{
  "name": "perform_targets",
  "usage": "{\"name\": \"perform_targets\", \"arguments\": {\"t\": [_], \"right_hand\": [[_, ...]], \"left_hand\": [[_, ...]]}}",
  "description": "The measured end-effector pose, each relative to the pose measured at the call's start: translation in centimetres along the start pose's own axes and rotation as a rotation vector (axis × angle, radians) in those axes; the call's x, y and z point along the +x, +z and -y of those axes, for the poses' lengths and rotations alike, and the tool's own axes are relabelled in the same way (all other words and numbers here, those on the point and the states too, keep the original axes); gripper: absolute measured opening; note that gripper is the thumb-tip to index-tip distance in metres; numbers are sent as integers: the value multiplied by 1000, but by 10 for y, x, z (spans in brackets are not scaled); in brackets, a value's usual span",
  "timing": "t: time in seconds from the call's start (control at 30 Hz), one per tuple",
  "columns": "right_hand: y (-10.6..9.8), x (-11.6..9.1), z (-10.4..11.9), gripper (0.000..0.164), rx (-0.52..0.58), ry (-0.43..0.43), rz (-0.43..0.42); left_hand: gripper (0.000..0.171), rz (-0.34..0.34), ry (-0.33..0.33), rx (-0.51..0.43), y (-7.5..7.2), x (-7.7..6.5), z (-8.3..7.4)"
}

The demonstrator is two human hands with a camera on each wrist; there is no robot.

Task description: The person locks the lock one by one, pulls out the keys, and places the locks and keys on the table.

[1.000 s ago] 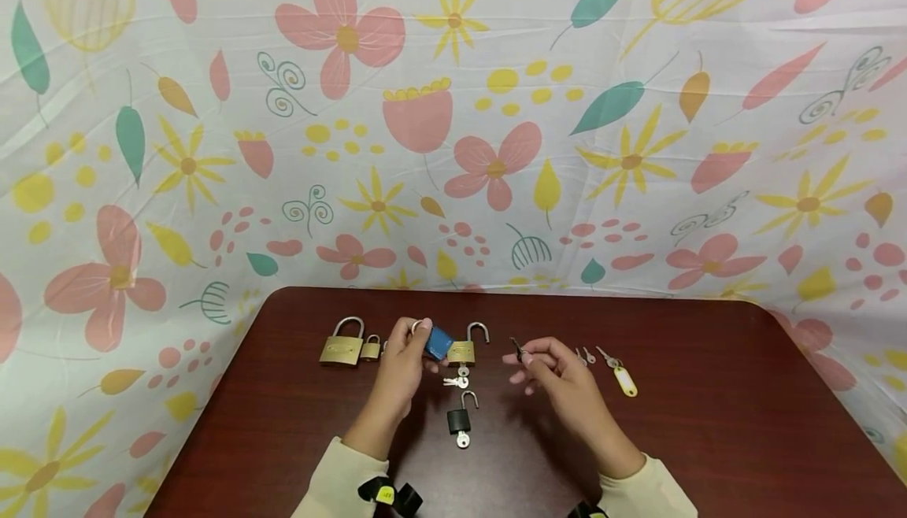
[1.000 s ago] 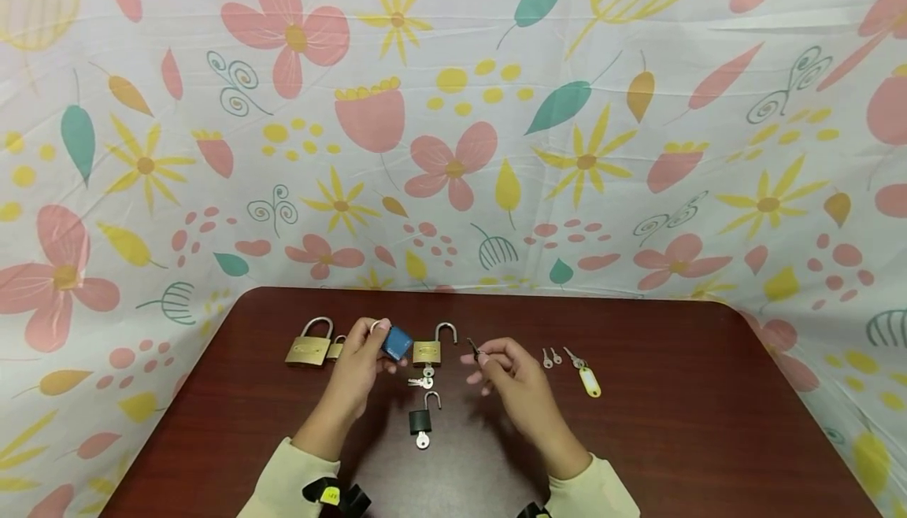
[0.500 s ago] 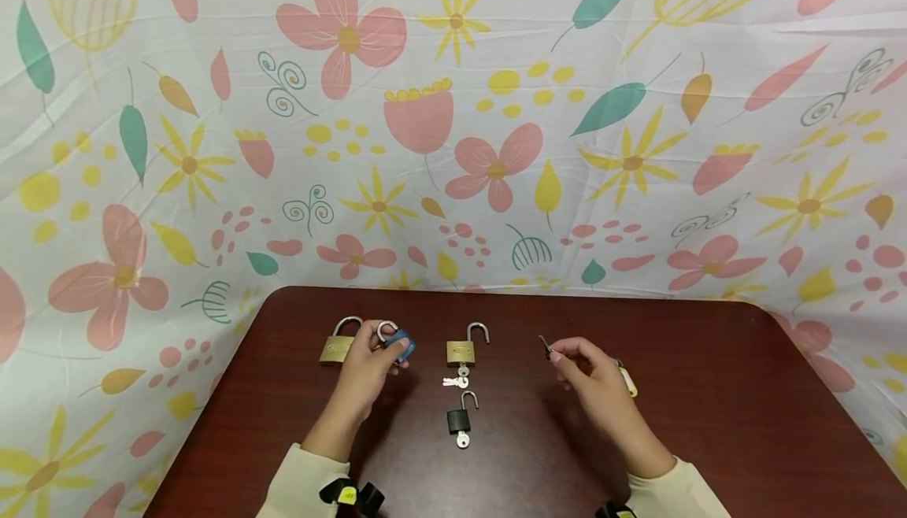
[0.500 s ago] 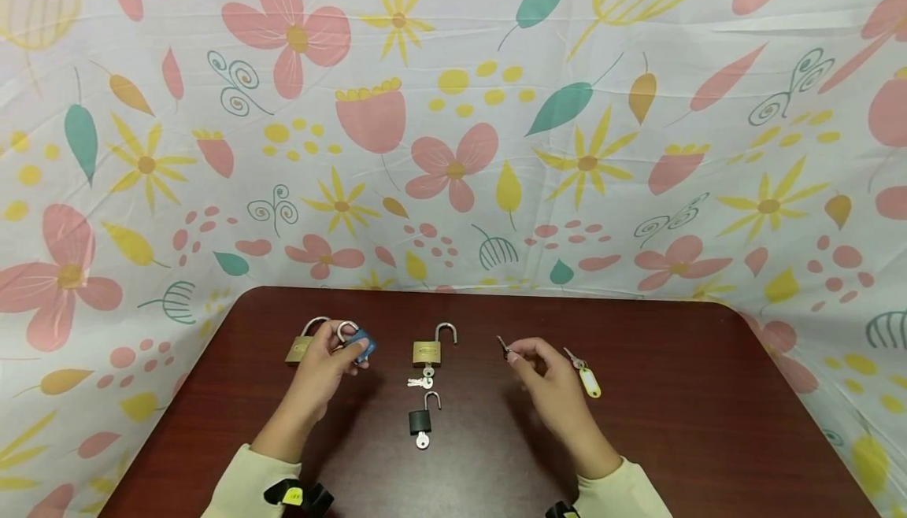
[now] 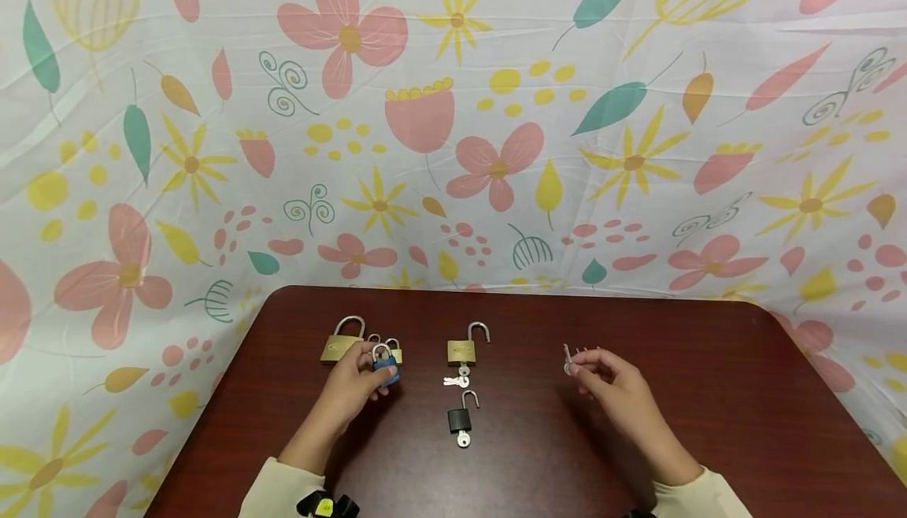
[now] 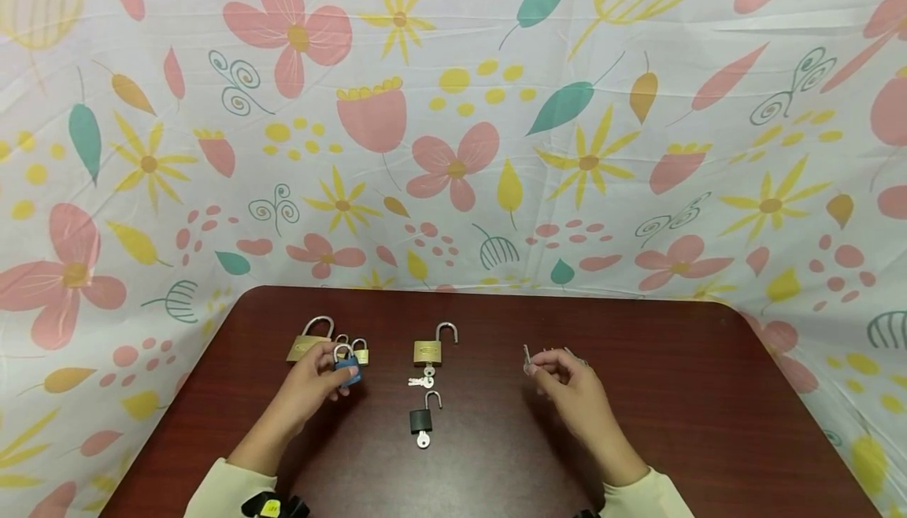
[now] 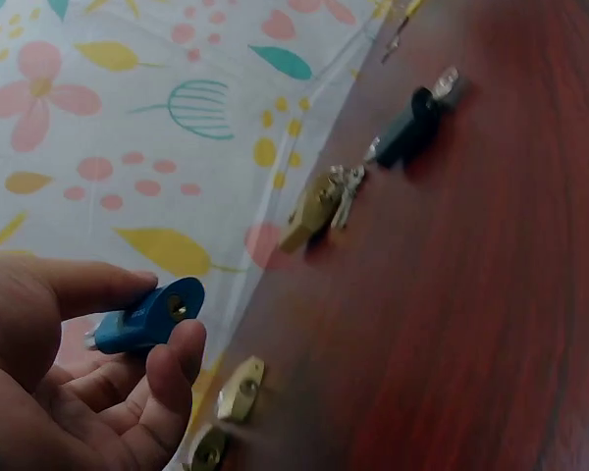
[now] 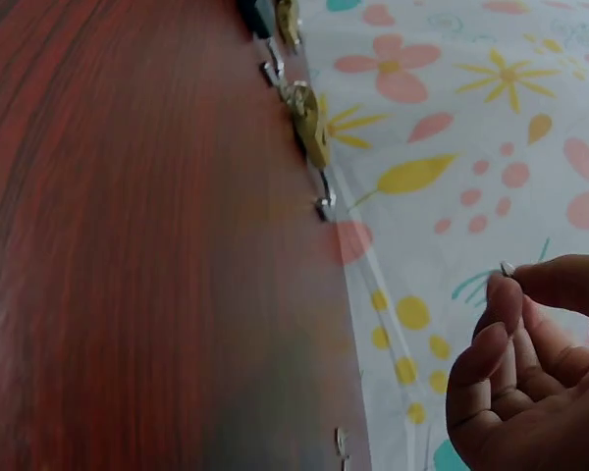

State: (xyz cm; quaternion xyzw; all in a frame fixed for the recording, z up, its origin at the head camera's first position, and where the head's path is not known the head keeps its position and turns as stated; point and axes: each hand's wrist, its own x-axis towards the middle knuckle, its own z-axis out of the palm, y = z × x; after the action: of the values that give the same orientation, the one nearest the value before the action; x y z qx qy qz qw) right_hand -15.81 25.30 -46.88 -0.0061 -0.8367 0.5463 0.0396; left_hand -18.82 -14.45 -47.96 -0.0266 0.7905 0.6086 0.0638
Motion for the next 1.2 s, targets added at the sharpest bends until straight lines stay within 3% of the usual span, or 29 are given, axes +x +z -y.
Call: {"name": "perform_targets", "arguments": {"t": [0.2, 0.53, 0.77, 1.2], "right_hand": [[-8, -1, -10, 14, -117, 39, 42], [-19, -6, -26, 13, -368, 94, 150], [-23, -7, -32, 15, -393, 128, 188], [-20, -5, -40, 11, -444, 124, 191]], "left_hand": [[21, 28, -14, 77, -6, -4, 9], [19, 49, -33, 125, -6, -8, 24], [17, 17, -3, 142, -3, -6, 27], [23, 12, -33, 227, -3, -7, 26]]}}
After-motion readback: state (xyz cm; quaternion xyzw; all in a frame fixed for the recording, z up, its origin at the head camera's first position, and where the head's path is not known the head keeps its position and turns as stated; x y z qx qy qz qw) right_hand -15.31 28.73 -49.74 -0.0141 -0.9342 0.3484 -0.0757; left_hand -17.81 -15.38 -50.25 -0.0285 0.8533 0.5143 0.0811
